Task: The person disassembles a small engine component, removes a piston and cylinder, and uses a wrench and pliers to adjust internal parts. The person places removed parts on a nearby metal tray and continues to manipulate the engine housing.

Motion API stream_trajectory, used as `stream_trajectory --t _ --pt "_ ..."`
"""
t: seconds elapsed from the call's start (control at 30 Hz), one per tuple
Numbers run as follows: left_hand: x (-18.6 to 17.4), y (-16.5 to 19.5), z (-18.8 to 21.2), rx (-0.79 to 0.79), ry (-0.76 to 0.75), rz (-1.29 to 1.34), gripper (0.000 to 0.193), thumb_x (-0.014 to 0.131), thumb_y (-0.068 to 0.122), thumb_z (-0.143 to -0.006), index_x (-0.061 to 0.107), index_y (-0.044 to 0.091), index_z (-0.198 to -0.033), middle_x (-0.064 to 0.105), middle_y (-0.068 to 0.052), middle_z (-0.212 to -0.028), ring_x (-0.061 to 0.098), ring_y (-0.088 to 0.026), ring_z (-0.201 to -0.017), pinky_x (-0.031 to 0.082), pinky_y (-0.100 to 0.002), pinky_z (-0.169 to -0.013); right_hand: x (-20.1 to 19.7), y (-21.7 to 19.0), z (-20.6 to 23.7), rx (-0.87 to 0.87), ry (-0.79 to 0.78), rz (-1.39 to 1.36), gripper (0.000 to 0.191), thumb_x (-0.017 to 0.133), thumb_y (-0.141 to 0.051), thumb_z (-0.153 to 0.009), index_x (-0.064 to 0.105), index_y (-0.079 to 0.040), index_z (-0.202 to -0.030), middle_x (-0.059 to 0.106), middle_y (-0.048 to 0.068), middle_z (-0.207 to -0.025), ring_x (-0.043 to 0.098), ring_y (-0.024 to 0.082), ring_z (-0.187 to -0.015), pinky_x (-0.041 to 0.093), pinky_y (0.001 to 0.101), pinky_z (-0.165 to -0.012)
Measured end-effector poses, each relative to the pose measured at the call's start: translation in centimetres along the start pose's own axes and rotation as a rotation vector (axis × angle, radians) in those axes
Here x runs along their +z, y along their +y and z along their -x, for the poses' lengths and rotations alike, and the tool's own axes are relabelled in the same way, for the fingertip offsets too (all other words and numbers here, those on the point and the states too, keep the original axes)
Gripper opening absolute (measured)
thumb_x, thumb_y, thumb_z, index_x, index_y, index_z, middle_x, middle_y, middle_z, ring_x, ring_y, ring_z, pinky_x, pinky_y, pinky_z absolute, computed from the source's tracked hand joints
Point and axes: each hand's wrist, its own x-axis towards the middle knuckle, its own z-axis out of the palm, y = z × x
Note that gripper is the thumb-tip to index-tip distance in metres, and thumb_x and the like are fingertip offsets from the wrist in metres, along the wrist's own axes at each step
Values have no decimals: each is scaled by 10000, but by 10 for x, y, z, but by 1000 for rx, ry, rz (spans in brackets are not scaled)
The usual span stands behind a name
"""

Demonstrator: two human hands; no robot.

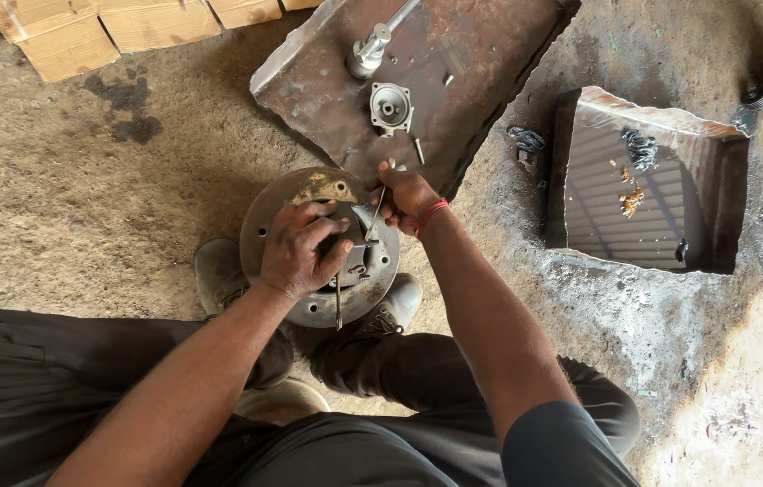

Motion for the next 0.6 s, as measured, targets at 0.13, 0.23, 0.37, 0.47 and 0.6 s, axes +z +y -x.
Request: stream_trajectory --t 0.13,0.23,0.37,0.47,0.6 --pt "0 1 1 17 6 -34 324 693 423 -938 754 119 -1034 677 -100 -1198 634 -321 -1062 482 -479 -966 4 2 0 -69 5 84 455 483 -482 -1068 596 -61 -937 605 30 -635 486 128 -395 364 296 -339" --pt "1 1 1 30 13 -62 328 677 424 -961 745 110 -1029 674 -103 -1201 638 -313 -1056 483 -480 -963 9 -4 6 -215 55 174 459 477 -468 -1081 580 -56 -909 591 30 -621 471 133 -391 359 289 -337" --pt "0 2 1 25 10 -24 323 669 422 -976 753 114 -1028 677 -86 -1177 644 -298 -1062 481 -477 -943 15 11 50 -586 108 269 297 514 -335 -1135 556 -96 -963 608 22 -719 525 105 -562 431 245 -456" --pt "-3 7 1 46 25 -11 291 688 383 -957 743 107 -1030 679 -82 -1169 654 -274 -1067 483 -466 -950 22 51 107 -1299 78 1111 258 559 62 -905 618 -120 -1077 654 47 -1011 642 182 -833 542 299 -668" --pt "-10 17 -1 77 79 -46 196 725 298 -937 739 121 -1021 685 -78 -1166 648 -297 -1116 484 -450 -1016 15 90 154 -1512 -142 1403 259 748 -50 -727 677 -218 -910 691 31 -1157 624 243 -1071 543 405 -874"
